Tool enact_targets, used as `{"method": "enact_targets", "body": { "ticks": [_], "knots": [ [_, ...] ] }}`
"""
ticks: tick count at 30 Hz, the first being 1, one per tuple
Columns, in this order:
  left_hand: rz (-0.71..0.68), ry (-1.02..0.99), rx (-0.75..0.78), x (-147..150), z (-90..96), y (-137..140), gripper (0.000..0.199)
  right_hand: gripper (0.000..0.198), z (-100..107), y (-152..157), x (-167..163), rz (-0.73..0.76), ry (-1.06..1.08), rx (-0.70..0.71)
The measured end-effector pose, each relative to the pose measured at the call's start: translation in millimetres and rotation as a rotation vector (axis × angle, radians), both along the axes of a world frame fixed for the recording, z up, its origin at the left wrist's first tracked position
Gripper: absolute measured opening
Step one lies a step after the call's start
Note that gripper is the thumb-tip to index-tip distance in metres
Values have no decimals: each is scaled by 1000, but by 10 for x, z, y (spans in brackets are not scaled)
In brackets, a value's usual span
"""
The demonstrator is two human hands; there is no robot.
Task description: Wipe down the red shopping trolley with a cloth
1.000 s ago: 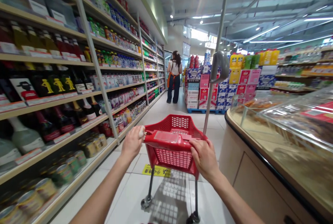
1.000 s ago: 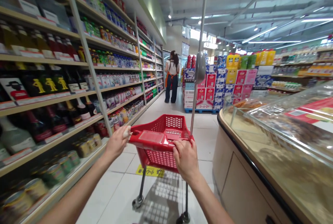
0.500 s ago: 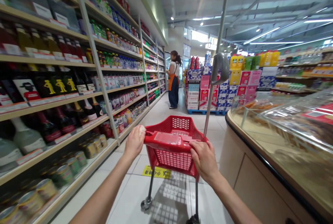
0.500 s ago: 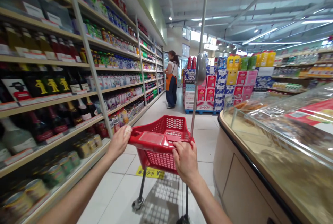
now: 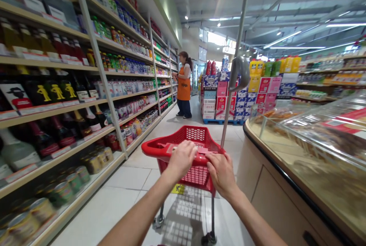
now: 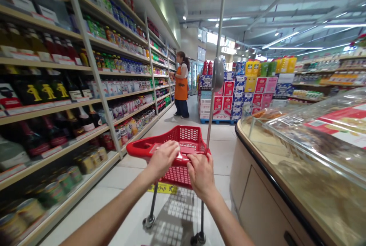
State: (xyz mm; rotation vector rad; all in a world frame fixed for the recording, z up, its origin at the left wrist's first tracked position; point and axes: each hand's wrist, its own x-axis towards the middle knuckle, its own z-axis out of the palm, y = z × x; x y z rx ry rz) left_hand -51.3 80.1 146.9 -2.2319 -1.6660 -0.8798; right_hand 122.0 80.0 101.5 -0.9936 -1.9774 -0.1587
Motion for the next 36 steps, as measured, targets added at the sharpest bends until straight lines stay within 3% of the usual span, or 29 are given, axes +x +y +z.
{"method": "enact_targets", "body": {
  "ticks": [3, 5, 8, 10, 14, 17, 22, 24, 27, 29, 33, 36],
  "knots": [
    [-126, 71, 13, 149, -20, -30, 29, 25, -10, 25, 62, 25, -24, 24],
    [-55, 56, -4, 10, -5, -10, 27, 25, -8, 48, 130, 58, -8, 37],
    [160, -12, -15, -235, 34, 44, 27, 25, 0, 78, 187, 98, 83, 12],
    [193, -25, 2, -182, 22, 43, 30, 26, -4, 97, 174, 93, 127, -7],
    [-84, 77, 89, 294, -119, -45, 28, 30, -36, 128, 130, 59, 188, -13],
    [-181, 136, 129, 358, -162, -57, 30, 35, -45, 144, 175, 77, 283, -54],
    [144, -15, 127, 184, -76, 20, 25, 41, -28, 150, 233, 71, 466, -178],
    [78, 29, 123, 363, -94, 1, 23, 42, -33, 154, 223, 51, 503, -182],
    [-152, 141, 142, 647, -151, -51, 22, 43, -47, 160, 228, 54, 512, -165],
    [-199, 164, 143, 605, -145, -48, 22, 42, -49, 158, 248, 67, 506, -155],
    [42, 60, 135, 104, -18, 49, 21, 43, -52, 136, 240, 96, 502, -160],
    [127, 26, 129, 46, 10, 44, 23, 42, -77, 125, 182, 65, 500, -149]
  ]
}}
